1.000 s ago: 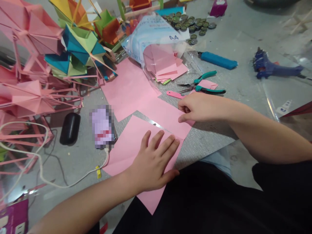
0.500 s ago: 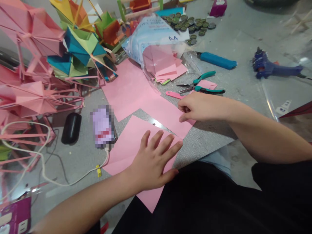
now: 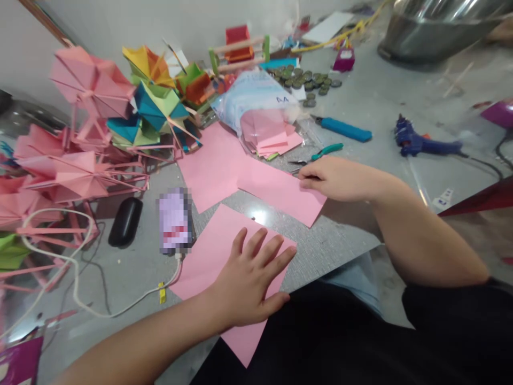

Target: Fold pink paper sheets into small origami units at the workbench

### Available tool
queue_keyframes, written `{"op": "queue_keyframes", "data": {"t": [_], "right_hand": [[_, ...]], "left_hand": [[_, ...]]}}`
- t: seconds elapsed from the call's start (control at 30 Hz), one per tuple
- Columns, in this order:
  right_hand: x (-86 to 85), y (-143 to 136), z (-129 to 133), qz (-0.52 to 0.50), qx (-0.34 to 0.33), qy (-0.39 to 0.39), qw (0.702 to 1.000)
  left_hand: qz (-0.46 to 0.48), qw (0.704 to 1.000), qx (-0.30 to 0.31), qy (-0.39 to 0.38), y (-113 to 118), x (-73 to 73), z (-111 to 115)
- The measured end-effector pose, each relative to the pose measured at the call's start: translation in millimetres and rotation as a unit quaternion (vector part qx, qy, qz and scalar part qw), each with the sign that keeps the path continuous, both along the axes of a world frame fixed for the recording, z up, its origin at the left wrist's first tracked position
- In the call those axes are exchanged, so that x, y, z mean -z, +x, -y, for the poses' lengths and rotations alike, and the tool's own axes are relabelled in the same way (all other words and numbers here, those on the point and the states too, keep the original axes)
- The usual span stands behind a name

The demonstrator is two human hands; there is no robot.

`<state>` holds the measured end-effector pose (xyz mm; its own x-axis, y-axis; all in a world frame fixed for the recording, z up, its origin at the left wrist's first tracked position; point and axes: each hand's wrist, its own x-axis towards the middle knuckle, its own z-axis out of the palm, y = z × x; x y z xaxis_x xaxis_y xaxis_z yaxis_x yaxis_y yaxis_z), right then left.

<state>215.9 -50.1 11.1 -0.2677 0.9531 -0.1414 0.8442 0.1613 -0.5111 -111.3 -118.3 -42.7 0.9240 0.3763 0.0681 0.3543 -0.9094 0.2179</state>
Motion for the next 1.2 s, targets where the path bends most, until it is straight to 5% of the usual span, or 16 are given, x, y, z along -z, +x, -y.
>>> {"op": "queue_keyframes", "data": {"t": [0.5,0.77,1.0,1.2], "right_hand": [[13.6,75.2,-36.5,-0.123,0.135,-0.040,0.982],[26.9,39.5,-54.8,-0.222,0.210,0.025,0.952],[31.6,4.9,-115.1,-0.216,0.234,0.057,0.946],[45.3,-9.5,-150.6,-0.209,0.242,0.110,0.941]], "left_hand": [[-0.036,0.997,-0.010,-0.068,-2.9,0.7,-3.3],[-0.010,0.998,-0.008,-0.059,-2.4,-5.0,-3.0],[-0.015,1.000,-0.007,0.012,-1.9,-10.1,5.4],[-0.004,1.000,-0.015,0.008,-44.5,-29.7,22.2]]}}
